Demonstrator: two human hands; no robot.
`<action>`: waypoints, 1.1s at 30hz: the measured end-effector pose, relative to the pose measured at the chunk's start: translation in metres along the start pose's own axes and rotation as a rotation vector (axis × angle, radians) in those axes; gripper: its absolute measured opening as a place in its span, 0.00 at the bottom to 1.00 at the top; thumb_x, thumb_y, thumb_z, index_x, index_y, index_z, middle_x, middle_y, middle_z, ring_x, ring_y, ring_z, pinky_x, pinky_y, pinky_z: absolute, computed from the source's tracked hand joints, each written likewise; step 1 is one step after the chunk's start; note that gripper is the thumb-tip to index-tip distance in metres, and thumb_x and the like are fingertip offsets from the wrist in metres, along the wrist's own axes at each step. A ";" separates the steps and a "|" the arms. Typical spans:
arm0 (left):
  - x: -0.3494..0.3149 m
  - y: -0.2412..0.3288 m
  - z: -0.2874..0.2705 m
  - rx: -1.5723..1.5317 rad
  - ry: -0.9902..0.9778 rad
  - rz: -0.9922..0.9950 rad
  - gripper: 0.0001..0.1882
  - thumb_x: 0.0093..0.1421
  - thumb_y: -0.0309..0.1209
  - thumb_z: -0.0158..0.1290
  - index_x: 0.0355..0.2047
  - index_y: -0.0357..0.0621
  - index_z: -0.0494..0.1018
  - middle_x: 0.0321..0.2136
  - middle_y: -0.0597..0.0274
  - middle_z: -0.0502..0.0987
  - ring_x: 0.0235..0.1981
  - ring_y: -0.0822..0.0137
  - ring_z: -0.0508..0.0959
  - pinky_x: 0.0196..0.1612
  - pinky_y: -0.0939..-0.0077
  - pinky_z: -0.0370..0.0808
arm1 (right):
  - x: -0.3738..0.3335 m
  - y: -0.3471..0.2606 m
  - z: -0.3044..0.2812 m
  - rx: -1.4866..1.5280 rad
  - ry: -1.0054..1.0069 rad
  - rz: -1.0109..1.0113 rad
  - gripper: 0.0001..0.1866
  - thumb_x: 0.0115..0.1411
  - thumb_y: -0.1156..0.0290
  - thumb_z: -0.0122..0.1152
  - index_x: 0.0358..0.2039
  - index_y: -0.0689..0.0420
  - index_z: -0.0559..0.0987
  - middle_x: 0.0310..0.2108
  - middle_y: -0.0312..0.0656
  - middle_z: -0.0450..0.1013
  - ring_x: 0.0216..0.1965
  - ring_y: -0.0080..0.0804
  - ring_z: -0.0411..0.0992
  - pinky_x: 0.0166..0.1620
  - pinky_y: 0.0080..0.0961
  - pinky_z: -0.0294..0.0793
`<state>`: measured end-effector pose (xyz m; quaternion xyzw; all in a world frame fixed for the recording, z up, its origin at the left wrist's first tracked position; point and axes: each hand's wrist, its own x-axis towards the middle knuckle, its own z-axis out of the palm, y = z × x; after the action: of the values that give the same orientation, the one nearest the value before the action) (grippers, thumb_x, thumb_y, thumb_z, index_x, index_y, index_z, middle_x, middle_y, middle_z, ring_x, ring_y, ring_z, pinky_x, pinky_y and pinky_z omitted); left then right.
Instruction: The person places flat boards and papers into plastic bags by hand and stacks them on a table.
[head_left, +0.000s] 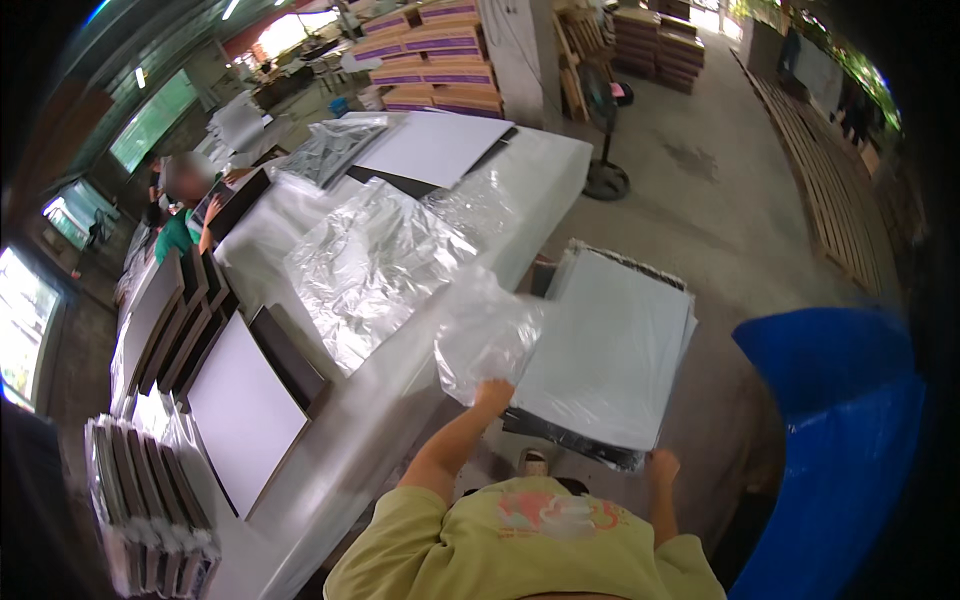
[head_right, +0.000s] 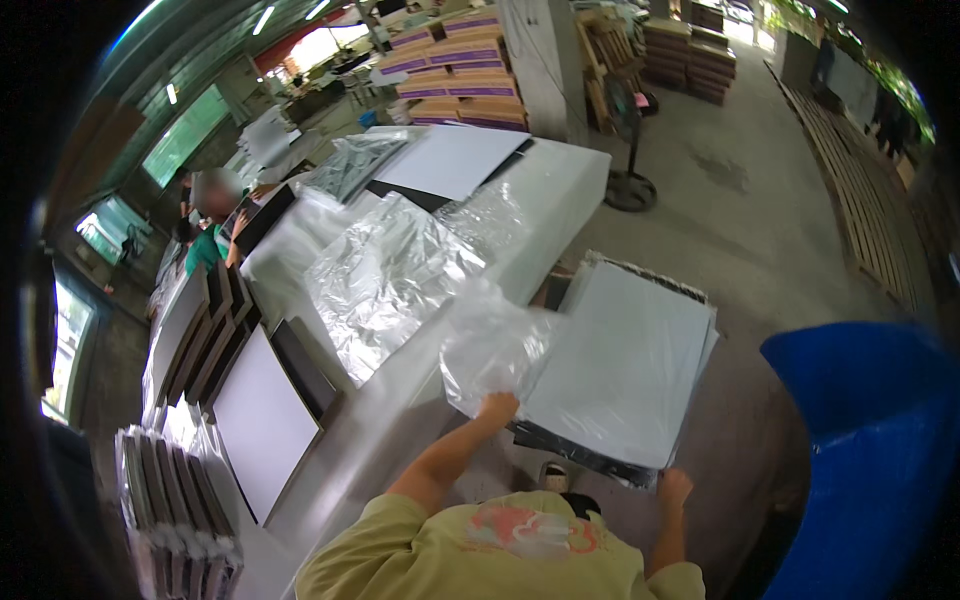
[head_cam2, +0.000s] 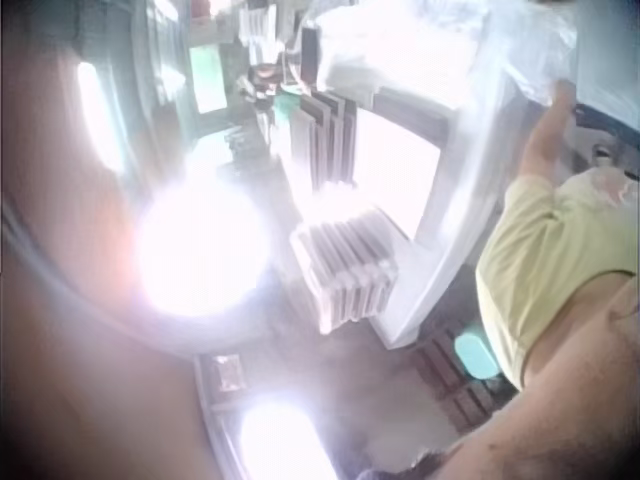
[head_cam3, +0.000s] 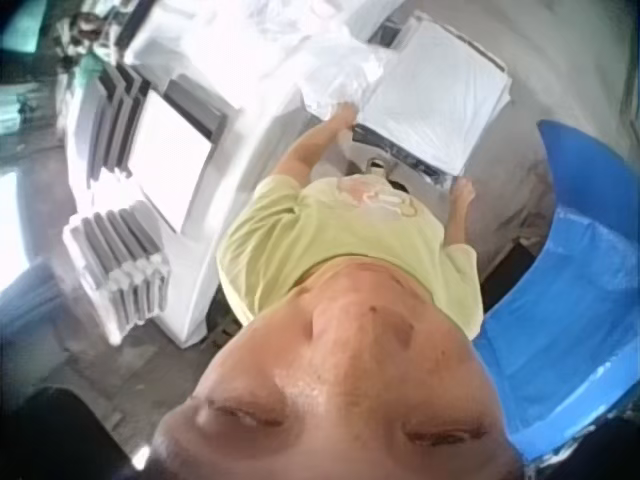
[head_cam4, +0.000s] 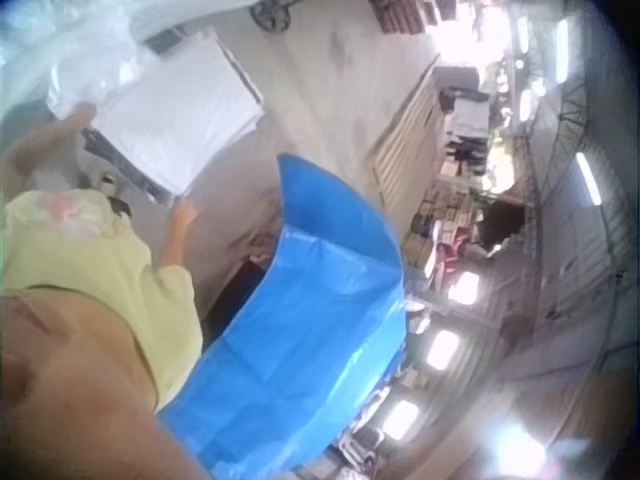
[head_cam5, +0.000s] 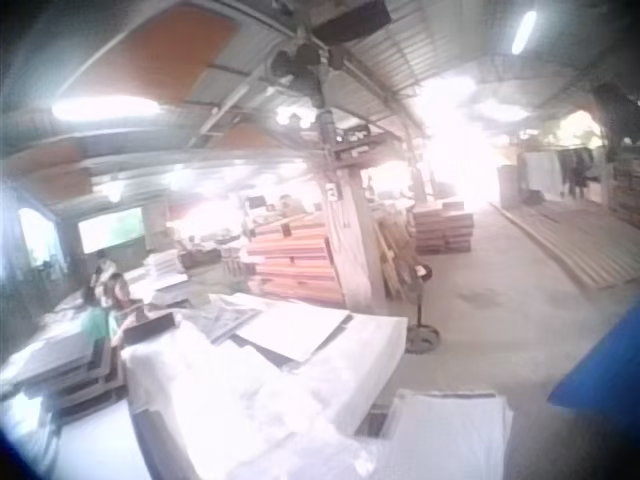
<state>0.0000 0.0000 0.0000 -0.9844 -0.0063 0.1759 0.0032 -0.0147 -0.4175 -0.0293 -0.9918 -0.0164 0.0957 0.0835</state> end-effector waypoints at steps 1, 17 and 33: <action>-0.009 0.005 0.004 0.000 0.013 -0.024 0.07 0.45 0.29 0.53 0.27 0.46 0.75 0.30 0.58 0.77 0.35 0.57 0.77 0.34 0.64 0.74 | -0.004 0.001 0.007 -0.029 0.020 -0.026 0.06 0.44 0.68 0.55 0.22 0.54 0.78 0.24 0.47 0.71 0.29 0.46 0.72 0.32 0.39 0.71; -0.234 -0.068 0.147 -1.045 -0.013 -0.472 0.26 0.47 0.53 0.53 0.32 0.40 0.75 0.24 0.53 0.75 0.28 0.60 0.74 0.31 0.67 0.69 | -0.019 -0.076 0.027 0.261 -0.166 -0.491 0.10 0.45 0.69 0.54 0.29 0.54 0.77 0.24 0.48 0.71 0.29 0.48 0.70 0.33 0.40 0.69; -0.470 -0.139 -0.047 -2.354 1.474 -0.269 0.23 0.58 0.38 0.47 0.50 0.40 0.61 0.40 0.63 0.68 0.40 0.70 0.70 0.42 0.72 0.69 | -0.327 -0.545 -0.079 1.275 -0.642 -1.069 0.10 0.49 0.72 0.62 0.29 0.62 0.71 0.18 0.33 0.68 0.20 0.14 0.63 0.23 0.13 0.63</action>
<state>-0.4264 0.1328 0.2085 -0.2654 -0.2390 -0.4869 -0.7971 -0.3293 0.0908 0.2006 -0.5419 -0.4430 0.3079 0.6444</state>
